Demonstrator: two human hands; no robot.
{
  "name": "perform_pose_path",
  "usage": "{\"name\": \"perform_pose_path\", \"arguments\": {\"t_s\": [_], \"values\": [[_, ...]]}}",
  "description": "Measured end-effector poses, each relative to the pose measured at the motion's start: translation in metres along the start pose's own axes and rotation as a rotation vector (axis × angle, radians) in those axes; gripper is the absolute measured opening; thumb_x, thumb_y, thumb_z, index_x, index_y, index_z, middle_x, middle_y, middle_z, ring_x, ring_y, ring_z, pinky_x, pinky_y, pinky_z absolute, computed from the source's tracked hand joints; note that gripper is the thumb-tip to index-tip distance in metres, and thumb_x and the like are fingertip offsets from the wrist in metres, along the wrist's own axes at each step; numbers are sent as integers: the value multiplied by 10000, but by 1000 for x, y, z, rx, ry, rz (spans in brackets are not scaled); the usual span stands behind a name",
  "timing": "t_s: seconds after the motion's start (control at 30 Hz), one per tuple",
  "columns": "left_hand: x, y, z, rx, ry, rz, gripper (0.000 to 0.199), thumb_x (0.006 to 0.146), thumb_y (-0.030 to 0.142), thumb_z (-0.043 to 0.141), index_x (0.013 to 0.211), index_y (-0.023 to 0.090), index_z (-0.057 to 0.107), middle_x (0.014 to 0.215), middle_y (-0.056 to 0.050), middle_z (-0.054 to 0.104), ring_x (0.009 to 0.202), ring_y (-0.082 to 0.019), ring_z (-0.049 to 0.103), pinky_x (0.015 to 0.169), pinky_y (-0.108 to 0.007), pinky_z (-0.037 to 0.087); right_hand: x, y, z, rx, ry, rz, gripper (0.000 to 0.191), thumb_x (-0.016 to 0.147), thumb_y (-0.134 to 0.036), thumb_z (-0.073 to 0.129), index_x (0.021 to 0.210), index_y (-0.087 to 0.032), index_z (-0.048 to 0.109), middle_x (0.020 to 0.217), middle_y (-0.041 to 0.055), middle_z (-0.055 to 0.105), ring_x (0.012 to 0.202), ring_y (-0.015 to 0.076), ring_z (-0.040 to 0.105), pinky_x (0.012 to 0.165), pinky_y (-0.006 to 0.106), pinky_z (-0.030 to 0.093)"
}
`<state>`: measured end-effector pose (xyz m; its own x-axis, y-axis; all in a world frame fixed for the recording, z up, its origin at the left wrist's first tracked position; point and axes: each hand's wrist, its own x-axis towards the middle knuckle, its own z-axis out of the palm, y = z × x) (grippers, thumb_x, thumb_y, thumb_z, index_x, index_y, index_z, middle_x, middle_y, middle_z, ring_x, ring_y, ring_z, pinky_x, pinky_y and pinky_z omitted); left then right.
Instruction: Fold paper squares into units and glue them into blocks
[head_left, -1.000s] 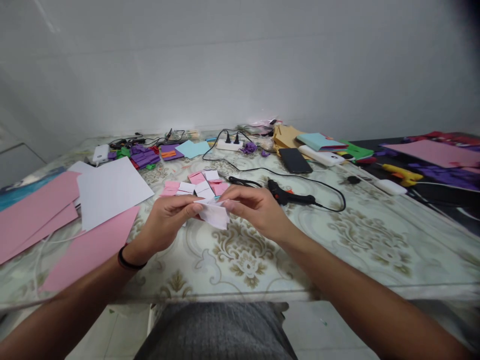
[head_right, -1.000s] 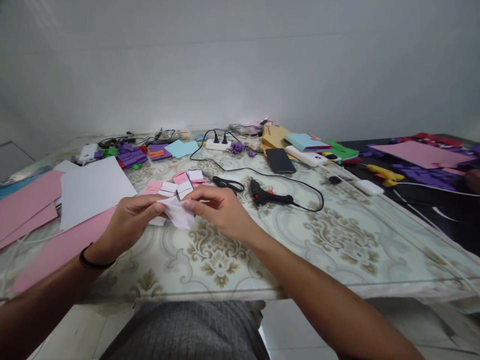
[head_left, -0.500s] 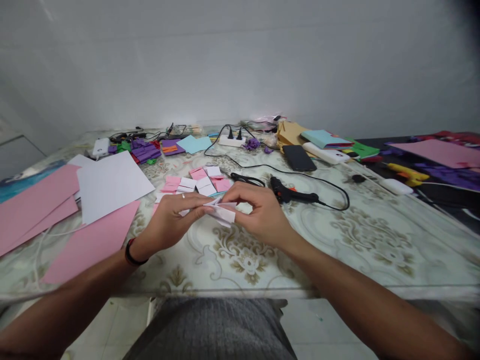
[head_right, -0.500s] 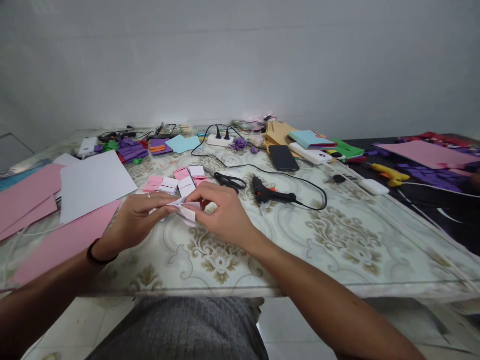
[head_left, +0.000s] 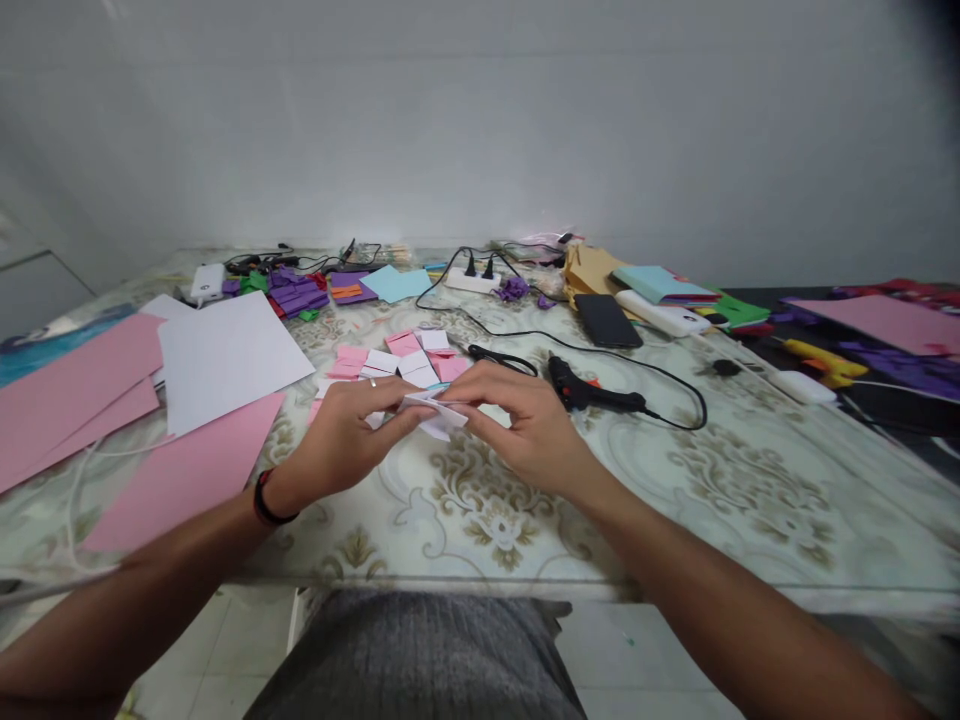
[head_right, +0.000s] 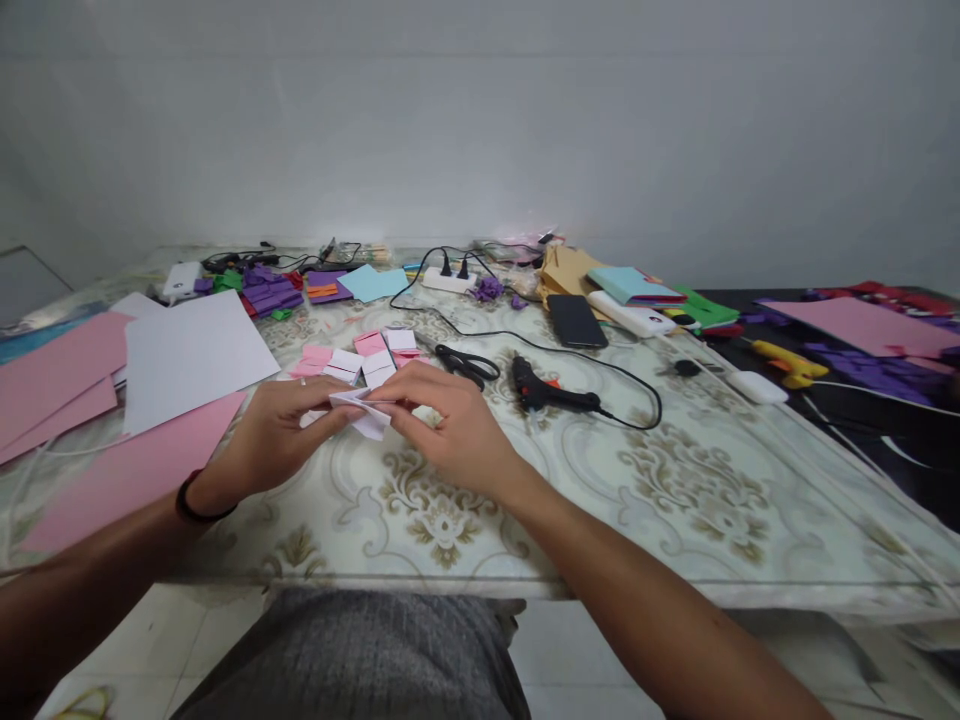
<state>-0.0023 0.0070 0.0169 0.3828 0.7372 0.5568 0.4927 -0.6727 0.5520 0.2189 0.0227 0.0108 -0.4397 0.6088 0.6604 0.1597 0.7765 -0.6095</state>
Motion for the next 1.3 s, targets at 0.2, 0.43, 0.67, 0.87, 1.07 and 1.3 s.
{"name": "perform_pose_path", "arguments": {"t_s": [0.2,0.43,0.67,0.87,1.07,1.3], "values": [[0,-2,-1,38,-10,18,159,987,288,647,993,203,781,935,-36,812,781,-153,709,708,-235,502,-1,-2,0,79,60,146,130,966,-285,674,1067,-226,731,1016,56,722,880,167,672,752,283,558],[1,1,1,-7,-79,3,223,978,287,628,804,172,708,695,3,680,606,-117,557,585,-239,403,0,-2,1,46,-24,147,95,938,-284,697,904,-202,729,858,35,717,769,158,646,706,293,527],[3,4,-5,-387,-134,-180,325,977,458,615,871,166,710,844,-44,739,737,-159,652,647,-243,500,0,1,0,294,14,354,236,901,-377,730,784,-183,665,725,-3,627,646,127,574,613,267,475],[3,1,-1,-438,-141,-312,218,924,373,714,887,159,735,807,-51,774,738,-187,729,670,-262,574,-1,5,0,352,10,403,324,893,-463,746,781,-185,621,737,-6,592,647,129,588,607,268,494],[6,2,-1,-555,-115,-393,246,852,303,769,1037,164,686,731,3,698,628,-151,702,592,-246,599,-4,2,3,139,-17,228,310,931,-270,706,1233,-256,640,1058,34,677,830,145,658,775,299,571],[2,-2,-1,-679,-96,-345,345,881,326,745,1159,195,588,808,10,667,687,-138,653,656,-264,597,-1,-4,0,71,-66,196,162,933,-264,696,1091,-234,714,1060,47,743,807,156,682,774,303,584]]}}
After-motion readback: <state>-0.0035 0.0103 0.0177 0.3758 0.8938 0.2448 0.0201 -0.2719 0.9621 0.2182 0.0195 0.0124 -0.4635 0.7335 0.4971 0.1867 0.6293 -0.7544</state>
